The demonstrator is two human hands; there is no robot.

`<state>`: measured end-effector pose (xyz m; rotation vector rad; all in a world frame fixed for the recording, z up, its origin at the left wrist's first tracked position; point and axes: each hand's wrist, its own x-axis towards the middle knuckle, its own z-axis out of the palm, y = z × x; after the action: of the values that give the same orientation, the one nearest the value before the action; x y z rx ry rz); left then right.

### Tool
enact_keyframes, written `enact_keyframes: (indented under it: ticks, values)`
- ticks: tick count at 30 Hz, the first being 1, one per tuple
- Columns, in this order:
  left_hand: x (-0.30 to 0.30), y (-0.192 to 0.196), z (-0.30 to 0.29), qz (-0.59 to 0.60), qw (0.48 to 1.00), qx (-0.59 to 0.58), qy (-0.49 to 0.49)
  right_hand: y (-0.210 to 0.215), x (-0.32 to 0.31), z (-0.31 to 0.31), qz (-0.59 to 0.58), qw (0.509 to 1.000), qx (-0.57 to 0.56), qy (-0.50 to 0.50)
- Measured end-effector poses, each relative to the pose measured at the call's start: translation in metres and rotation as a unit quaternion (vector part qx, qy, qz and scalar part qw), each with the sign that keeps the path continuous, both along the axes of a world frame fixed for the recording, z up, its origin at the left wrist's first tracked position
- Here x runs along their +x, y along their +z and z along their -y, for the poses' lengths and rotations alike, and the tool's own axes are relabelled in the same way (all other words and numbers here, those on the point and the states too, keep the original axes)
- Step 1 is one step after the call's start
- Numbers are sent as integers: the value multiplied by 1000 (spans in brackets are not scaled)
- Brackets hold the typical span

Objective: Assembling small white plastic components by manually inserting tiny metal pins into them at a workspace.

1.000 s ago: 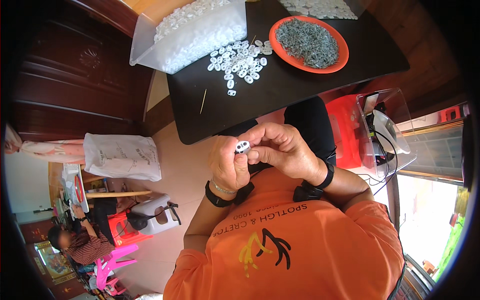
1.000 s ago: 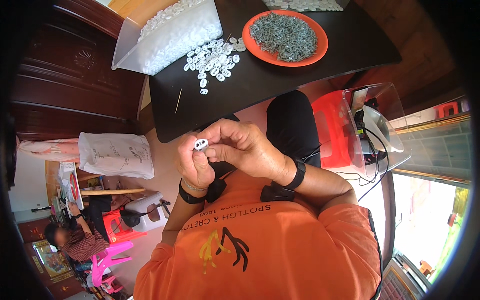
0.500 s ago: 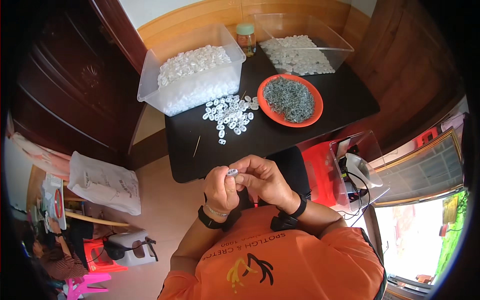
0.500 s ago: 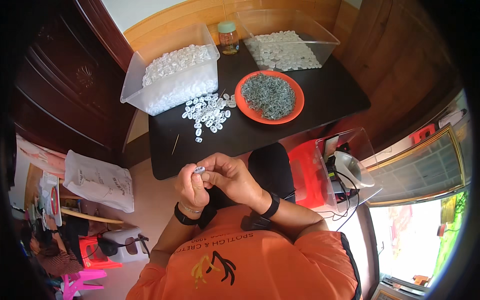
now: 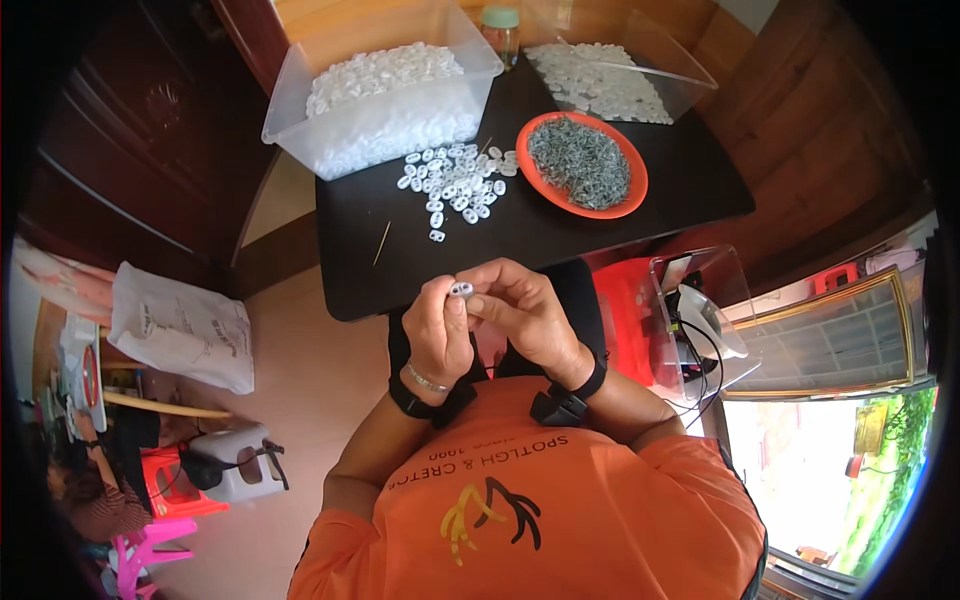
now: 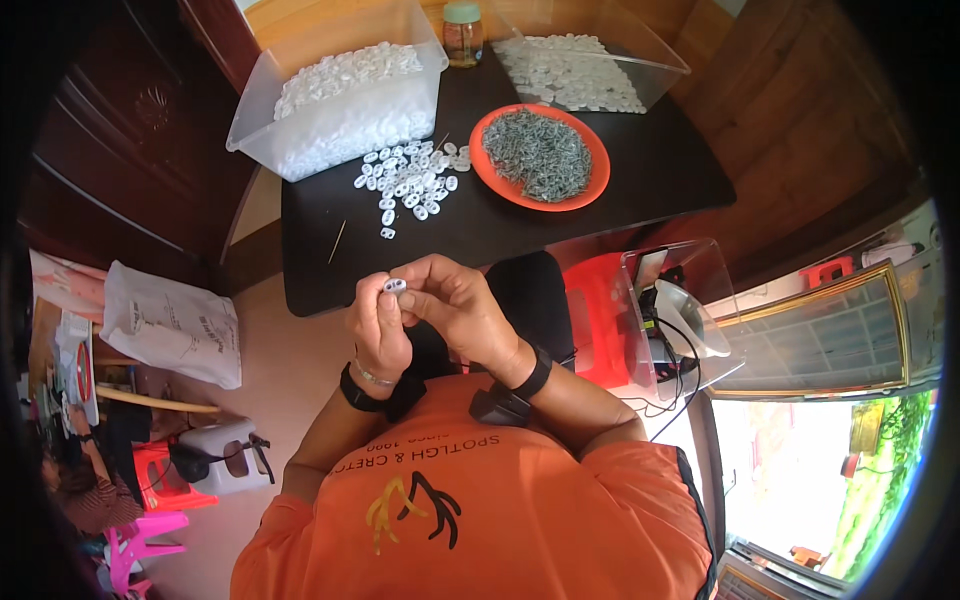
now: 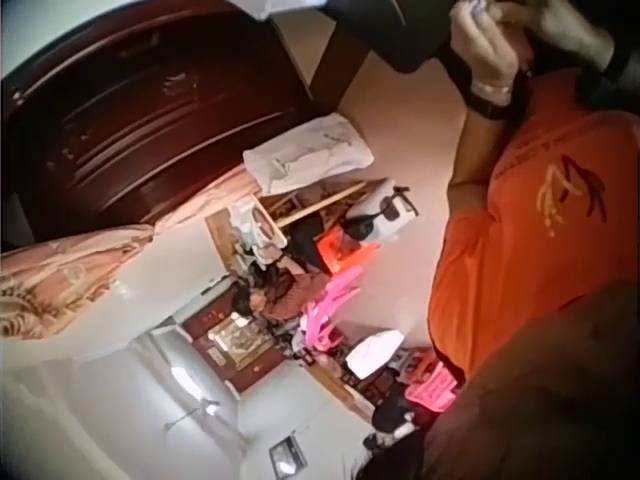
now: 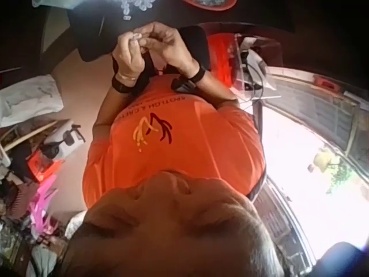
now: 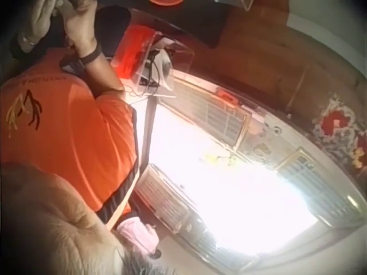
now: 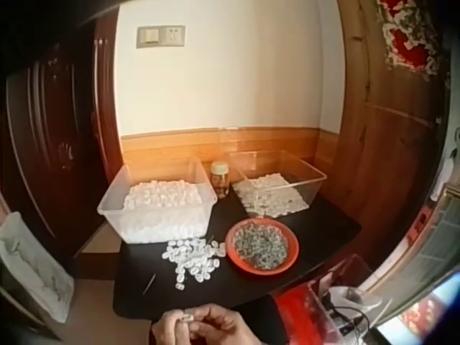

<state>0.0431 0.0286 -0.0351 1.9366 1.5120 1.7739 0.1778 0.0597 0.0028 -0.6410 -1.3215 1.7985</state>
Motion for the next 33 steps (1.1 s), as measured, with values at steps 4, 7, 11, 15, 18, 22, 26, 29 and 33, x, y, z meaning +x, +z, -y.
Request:
enact_keyframes:
  ticks: [4,7,11,15,18,22,26,29,33]
  values:
    - [-11,17,9,177,968,-110,-140,1,-3,6,-62,996,68,-13]
    - [-19,27,13,227,938,-178,-190,4,-1,6,25,984,165,-57]
    - [-22,30,17,307,885,-264,-230,10,1,10,125,947,285,-82]
    - [-20,27,19,330,874,-281,-221,15,-2,13,196,887,400,-124]
    - [-18,30,21,344,864,-289,-228,6,0,11,207,869,426,-144]
    - [-14,34,22,378,845,-310,-218,4,-3,11,204,849,460,-164]
    - [-13,26,23,360,846,-313,-239,2,0,12,207,837,478,-169]
    - [-9,27,25,372,843,-311,-233,4,1,13,204,842,474,-157]
    - [-6,27,26,380,848,-295,-222,-1,1,12,204,846,470,-147]
